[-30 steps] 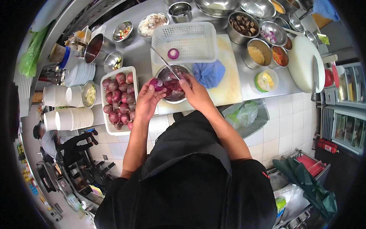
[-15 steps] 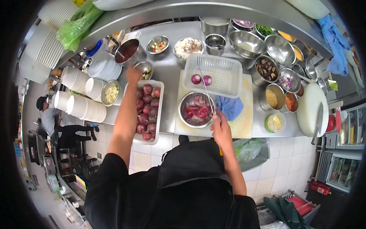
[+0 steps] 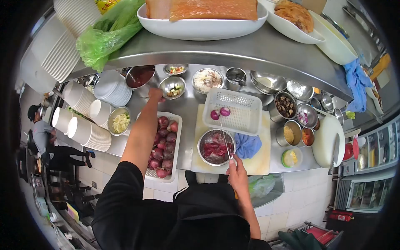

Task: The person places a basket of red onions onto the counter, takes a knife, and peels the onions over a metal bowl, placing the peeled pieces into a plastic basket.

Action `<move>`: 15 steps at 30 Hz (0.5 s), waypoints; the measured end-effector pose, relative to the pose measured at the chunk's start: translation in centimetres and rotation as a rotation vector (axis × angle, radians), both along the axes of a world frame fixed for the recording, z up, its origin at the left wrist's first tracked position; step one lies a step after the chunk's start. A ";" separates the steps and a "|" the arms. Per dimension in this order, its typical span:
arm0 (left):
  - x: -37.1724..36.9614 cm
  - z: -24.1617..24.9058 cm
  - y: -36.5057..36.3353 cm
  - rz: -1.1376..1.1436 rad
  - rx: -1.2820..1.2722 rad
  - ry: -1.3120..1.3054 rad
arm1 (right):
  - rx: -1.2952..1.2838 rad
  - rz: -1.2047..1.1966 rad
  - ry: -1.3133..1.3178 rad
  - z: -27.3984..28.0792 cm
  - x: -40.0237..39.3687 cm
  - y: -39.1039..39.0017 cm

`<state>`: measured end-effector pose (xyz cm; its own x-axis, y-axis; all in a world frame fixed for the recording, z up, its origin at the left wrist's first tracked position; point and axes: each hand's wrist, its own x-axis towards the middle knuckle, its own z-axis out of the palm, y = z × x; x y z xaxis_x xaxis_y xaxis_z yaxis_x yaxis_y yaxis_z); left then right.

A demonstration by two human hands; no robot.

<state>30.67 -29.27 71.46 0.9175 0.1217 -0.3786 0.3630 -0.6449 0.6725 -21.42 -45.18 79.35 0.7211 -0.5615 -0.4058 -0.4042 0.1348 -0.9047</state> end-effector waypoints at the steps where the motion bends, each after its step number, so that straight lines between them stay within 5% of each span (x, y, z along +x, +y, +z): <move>1: 0.8 -1.3 0.4 -0.198 -0.015 -0.145 | 0.016 -0.004 0.004 -0.1 -0.2 0.3; 2: 1.5 -2.7 0.5 -0.395 -0.030 -0.290 | 0.033 -0.008 0.010 -0.3 -0.3 0.4; 3: 0.8 -0.7 0.8 -0.992 0.716 -0.586 | 0.024 -0.010 0.012 -0.8 -0.5 0.5; 4: 1.9 -2.6 0.0 -1.003 0.710 -0.570 | 0.028 -0.014 0.030 -0.7 -0.6 0.6; 6: 3.5 -5.9 -2.2 0.067 -0.010 -0.435 | 0.027 -0.024 0.043 -0.5 -0.3 0.6; 7: 1.4 -5.1 -2.2 0.061 -0.001 -0.418 | 0.034 -0.018 0.012 -0.5 -0.1 0.5; 9: -5.3 1.1 -2.2 -0.079 -0.071 -0.782 | 0.174 -0.041 -0.006 0.8 0.7 0.3; 11: -12.1 2.4 -2.5 -0.264 -0.602 -0.618 | 0.311 -0.033 -0.035 1.1 1.9 -0.2; 15: -29.0 5.9 -4.2 -0.561 -0.764 -0.378 | 0.568 0.061 -0.116 0.2 3.9 -2.5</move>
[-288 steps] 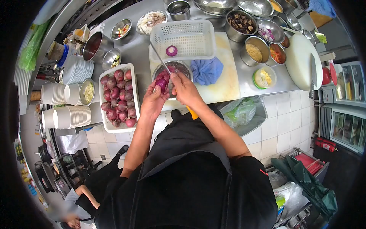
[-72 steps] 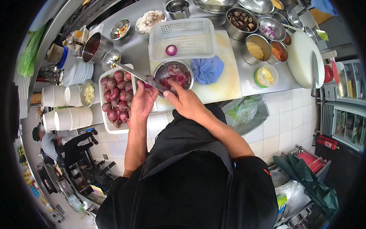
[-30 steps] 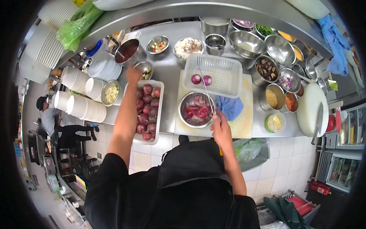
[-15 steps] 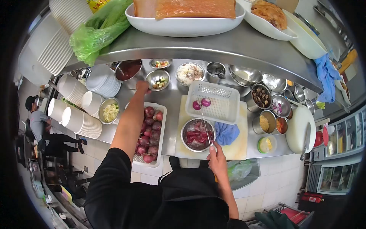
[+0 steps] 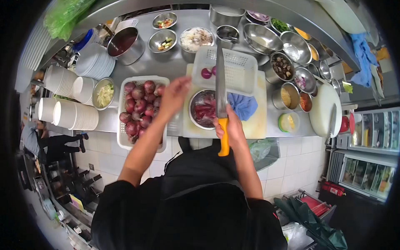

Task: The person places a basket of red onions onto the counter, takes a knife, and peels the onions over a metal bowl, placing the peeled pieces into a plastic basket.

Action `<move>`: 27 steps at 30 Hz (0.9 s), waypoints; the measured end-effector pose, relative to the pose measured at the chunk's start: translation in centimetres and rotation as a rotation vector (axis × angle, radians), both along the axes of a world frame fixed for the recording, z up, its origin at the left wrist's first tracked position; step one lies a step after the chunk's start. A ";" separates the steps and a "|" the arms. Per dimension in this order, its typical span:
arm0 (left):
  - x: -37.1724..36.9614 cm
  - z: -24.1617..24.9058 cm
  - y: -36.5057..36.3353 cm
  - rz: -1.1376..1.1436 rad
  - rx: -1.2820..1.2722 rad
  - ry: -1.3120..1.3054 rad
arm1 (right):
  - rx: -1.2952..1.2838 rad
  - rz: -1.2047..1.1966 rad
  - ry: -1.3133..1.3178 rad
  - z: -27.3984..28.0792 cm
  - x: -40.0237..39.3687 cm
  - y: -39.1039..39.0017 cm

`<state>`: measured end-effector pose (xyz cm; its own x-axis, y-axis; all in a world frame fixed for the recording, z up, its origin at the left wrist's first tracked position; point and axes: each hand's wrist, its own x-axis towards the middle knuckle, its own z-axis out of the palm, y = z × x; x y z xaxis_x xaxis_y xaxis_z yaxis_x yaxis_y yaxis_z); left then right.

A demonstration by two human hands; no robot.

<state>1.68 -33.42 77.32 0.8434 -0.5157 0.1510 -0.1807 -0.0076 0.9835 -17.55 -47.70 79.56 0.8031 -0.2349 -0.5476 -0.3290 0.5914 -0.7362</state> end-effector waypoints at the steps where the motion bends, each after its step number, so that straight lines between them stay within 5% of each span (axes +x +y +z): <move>1: -2.4 0.7 -0.4 -0.040 0.001 -0.061 | 0.094 -0.027 -0.035 1.1 1.1 -0.2; 4: -6.5 0.9 -2.0 -0.048 -0.054 -0.152 | 0.281 0.002 -0.114 1.4 1.6 -0.9; 5: -6.1 -1.1 -2.7 0.065 0.005 -0.427 | 0.373 0.044 -0.147 1.2 2.0 -1.1; 8: -5.8 -2.6 -1.9 0.204 0.388 -0.407 | 0.175 0.019 -0.061 1.0 1.6 -1.2; 13: -5.5 0.0 0.4 0.131 0.258 -0.394 | 0.004 0.118 0.038 -0.4 1.2 -1.4; 15: -5.1 1.7 1.4 0.134 0.279 -0.402 | -0.259 0.143 0.137 -0.1 1.2 -1.0; 20: 4.0 7.9 13.7 0.726 0.334 -0.491 | -0.396 0.134 0.055 -0.6 0.2 -1.0; 21: 7.2 8.2 17.7 0.872 0.461 -0.745 | -0.381 0.122 0.055 -0.7 0.1 -1.1; 23: 14.4 7.6 25.8 1.000 0.735 -0.835 | -0.365 0.102 0.052 -0.8 -0.1 -0.9; 27: 19.9 8.6 32.9 0.920 1.260 -0.508 | -0.358 0.111 0.037 -0.6 0.2 -0.4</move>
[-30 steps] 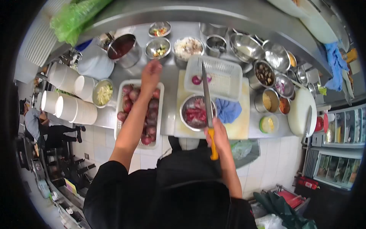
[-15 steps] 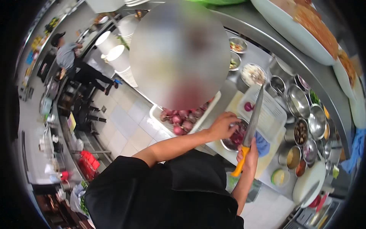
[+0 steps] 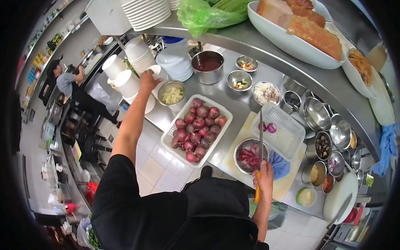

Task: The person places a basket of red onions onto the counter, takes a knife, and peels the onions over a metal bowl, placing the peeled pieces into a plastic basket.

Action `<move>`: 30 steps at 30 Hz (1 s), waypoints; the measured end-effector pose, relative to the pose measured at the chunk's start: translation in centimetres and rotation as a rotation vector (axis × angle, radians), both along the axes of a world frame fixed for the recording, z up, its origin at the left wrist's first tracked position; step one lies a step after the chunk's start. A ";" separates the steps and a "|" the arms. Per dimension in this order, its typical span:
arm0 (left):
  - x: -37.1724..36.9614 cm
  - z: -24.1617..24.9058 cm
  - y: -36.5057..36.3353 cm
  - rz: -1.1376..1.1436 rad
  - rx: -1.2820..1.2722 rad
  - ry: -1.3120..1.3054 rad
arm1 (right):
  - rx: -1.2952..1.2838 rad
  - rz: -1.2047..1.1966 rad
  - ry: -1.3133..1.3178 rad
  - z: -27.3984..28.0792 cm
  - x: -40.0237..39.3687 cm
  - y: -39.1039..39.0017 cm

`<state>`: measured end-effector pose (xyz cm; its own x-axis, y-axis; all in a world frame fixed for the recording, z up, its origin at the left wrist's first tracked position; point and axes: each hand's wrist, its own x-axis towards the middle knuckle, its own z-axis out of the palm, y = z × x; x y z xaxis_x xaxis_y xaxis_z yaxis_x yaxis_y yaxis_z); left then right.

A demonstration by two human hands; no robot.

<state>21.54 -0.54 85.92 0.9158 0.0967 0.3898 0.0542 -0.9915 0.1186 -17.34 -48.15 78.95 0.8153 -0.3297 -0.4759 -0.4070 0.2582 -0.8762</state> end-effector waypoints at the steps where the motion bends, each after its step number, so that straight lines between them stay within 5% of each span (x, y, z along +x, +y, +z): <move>1: 0.7 -0.2 0.5 0.063 0.030 0.129 | 0.000 0.019 -0.010 0.2 0.0 0.2; 8: 3.9 0.6 1.6 0.018 0.272 0.288 | -0.015 0.011 -0.029 0.1 -0.8 1.1; 12: 3.3 7.5 0.4 -0.096 0.220 0.049 | 0.029 -0.023 -0.007 -0.5 -1.5 1.3; 14: 3.9 9.0 0.2 -0.223 -0.026 -0.163 | 0.044 -0.042 -0.026 -0.8 -1.6 1.3; 16: 1.8 9.1 -4.5 -0.263 -0.662 -0.130 | 0.052 -0.083 0.040 0.1 -1.3 1.7; 18: 0.2 5.6 -10.8 -0.185 -1.094 0.082 | 0.064 -0.079 0.023 0.0 -0.9 1.8; 20: 1.1 -1.8 -15.1 -0.358 -1.712 0.527 | 0.063 -0.080 -0.004 0.7 -0.5 2.1; 23: -0.3 -6.2 -20.7 -0.454 -1.931 0.636 | 0.036 -0.060 -0.066 1.8 -0.7 1.5; 25: -0.2 -7.0 -21.7 -0.227 -2.226 0.711 | 0.017 -0.050 -0.093 1.9 -1.0 1.1; 26: -0.2 -7.3 -21.2 -0.221 -2.225 0.715 | 0.009 -0.085 -0.096 1.6 -1.5 0.7; 28: -1.3 -5.3 -20.0 -0.007 -1.229 0.015 | 0.000 -0.114 -0.100 1.3 -2.3 0.0; 30: 2.1 -8.0 -14.0 -0.234 -1.127 -0.265 | 0.049 -0.230 -0.038 1.5 -3.4 -0.3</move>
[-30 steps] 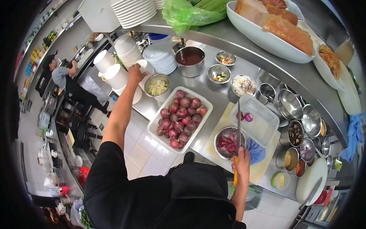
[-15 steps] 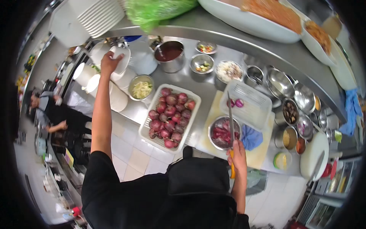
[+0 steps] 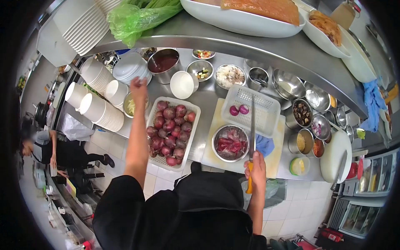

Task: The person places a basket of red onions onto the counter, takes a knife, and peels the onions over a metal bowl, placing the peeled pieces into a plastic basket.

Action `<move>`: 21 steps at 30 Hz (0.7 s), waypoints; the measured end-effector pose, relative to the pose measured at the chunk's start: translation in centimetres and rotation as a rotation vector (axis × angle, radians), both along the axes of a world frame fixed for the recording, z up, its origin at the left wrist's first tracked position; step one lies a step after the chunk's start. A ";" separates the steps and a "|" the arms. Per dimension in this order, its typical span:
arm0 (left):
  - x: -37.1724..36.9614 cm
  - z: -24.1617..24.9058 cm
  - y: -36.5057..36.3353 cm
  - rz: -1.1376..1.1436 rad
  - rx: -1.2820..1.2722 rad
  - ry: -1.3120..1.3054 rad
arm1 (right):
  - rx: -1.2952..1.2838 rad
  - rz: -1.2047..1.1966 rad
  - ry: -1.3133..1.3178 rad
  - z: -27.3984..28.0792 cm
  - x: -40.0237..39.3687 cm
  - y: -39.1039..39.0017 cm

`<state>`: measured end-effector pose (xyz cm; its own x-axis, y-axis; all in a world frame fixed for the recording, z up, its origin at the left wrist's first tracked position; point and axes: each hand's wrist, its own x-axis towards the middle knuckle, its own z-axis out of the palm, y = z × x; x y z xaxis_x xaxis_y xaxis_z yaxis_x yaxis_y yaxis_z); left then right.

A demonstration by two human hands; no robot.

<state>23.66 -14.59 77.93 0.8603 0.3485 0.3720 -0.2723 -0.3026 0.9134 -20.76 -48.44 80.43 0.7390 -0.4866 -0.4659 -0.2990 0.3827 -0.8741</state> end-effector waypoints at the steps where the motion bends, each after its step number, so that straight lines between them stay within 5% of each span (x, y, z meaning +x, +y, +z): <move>1: -0.6 1.7 2.9 0.102 0.229 -0.100 | 0.010 -0.035 0.006 0.2 -0.5 0.0; 4: -1.7 5.9 9.8 0.403 0.832 -0.146 | 0.016 -0.082 0.026 -0.2 -1.7 -0.4; 5: -1.7 6.1 11.0 0.410 0.838 -0.145 | 0.027 -0.089 0.029 -1.1 -2.0 -0.7; 7: -1.6 6.1 13.0 0.474 1.314 0.186 | 0.017 -0.060 0.018 -1.1 -1.7 -0.7; 10: 0.3 5.7 15.3 0.202 1.226 0.356 | 0.018 -0.022 0.008 -0.4 -0.4 -0.6; 14: 1.3 6.6 16.5 0.200 1.170 0.313 | 0.007 0.033 -0.026 0.3 1.5 0.1; 20: -1.7 13.8 11.4 0.174 0.797 -0.259 | -0.019 0.100 -0.070 0.3 2.2 0.3; 21: -2.6 14.3 9.5 0.072 0.586 -0.211 | -0.007 0.101 -0.071 0.2 2.1 0.3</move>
<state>21.10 -5.11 92.25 0.7292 0.0898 0.6784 -0.3889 -0.7614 0.5187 -18.62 -48.12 80.61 0.8153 -0.4111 -0.4077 -0.2734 0.3474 -0.8970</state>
